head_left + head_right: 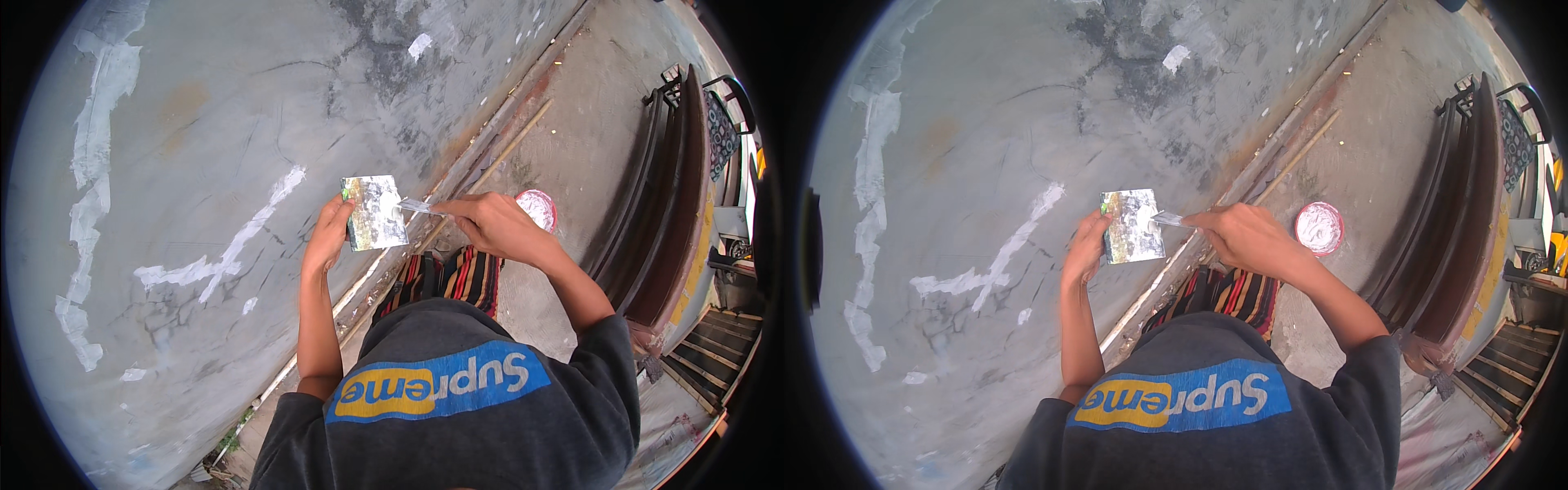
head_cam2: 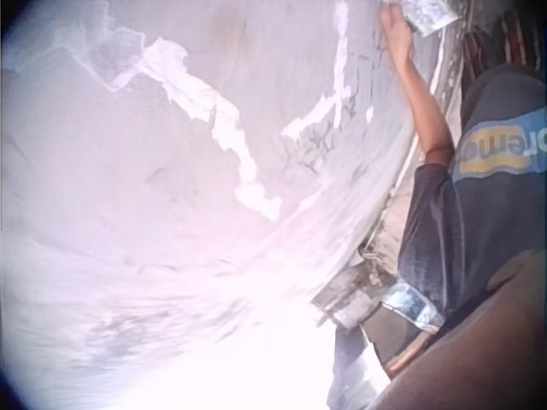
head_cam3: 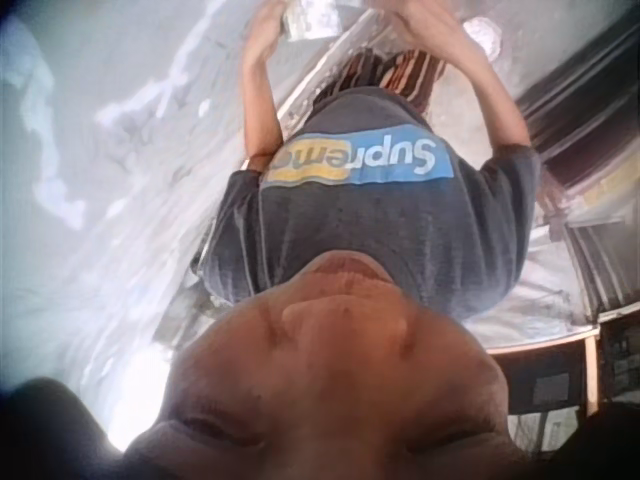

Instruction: The person scoops white filler from a red bucket onto a hawk and uses a putty knife to apply it to cracks and uneven areas on a concrete wall. The person repeatedly transfers filler and smooths it into the wall surface.

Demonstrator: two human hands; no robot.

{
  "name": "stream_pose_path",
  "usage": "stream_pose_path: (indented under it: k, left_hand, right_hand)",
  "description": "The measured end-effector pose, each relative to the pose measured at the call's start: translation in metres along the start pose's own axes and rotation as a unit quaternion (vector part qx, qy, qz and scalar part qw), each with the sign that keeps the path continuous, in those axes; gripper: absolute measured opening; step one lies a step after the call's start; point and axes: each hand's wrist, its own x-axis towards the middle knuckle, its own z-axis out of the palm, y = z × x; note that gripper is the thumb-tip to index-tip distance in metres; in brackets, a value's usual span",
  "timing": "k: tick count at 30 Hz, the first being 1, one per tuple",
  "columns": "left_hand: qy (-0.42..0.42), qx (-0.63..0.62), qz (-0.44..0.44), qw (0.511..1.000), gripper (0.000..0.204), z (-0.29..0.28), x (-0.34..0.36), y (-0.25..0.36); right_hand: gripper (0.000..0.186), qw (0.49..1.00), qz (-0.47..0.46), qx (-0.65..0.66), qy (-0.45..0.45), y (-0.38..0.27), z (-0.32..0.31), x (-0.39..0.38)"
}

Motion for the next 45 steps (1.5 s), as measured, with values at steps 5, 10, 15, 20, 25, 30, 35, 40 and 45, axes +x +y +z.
stream_pose_path:
  k: [5,10,15,20,25,30,35,40,45]
  left_hand:
    - [0.003,-0.016,0.013,1.000,0.032,0.000,0.000,-0.014]
    - [-0.012,-0.013,0.060,0.998,0.030,0.001,0.004,-0.029]
    - [0.023,0.037,0.107,0.993,0.030,0.009,0.008,-0.055]
    - [0.060,-0.043,0.054,0.996,0.030,0.002,0.001,-0.056]
    - [0.062,-0.133,0.031,0.989,0.030,-0.039,-0.036,-0.050]
    - [0.102,-0.207,0.045,0.972,0.034,-0.045,-0.081,-0.045]
    - [0.116,-0.218,0.063,0.967,0.036,-0.046,-0.115,-0.048]
    - [0.133,-0.232,0.048,0.962,0.035,-0.046,-0.127,-0.049]
    - [0.149,-0.236,0.027,0.960,0.037,-0.048,-0.120,-0.056]
  right_hand:
    - [0.035,0.997,-0.005,-0.066,-0.045,-0.003,0.013,0.006]
    - [0.040,0.984,-0.002,-0.155,-0.086,-0.019,0.023,0.008]
    - [0.045,0.965,-0.035,-0.227,-0.128,-0.022,0.032,0.012]
    - [0.022,0.982,-0.018,-0.083,-0.169,-0.017,-0.012,0.012]
    - [0.035,0.959,0.017,0.283,-0.016,-0.042,-0.051,0.030]
    - [0.040,0.896,-0.047,0.367,0.246,-0.075,0.002,0.084]
    - [0.054,0.905,-0.140,0.108,0.386,-0.096,0.040,0.127]
    - [0.059,0.880,-0.152,0.105,0.438,-0.097,0.070,0.160]
    - [0.058,0.887,-0.165,0.158,0.402,-0.093,0.102,0.163]
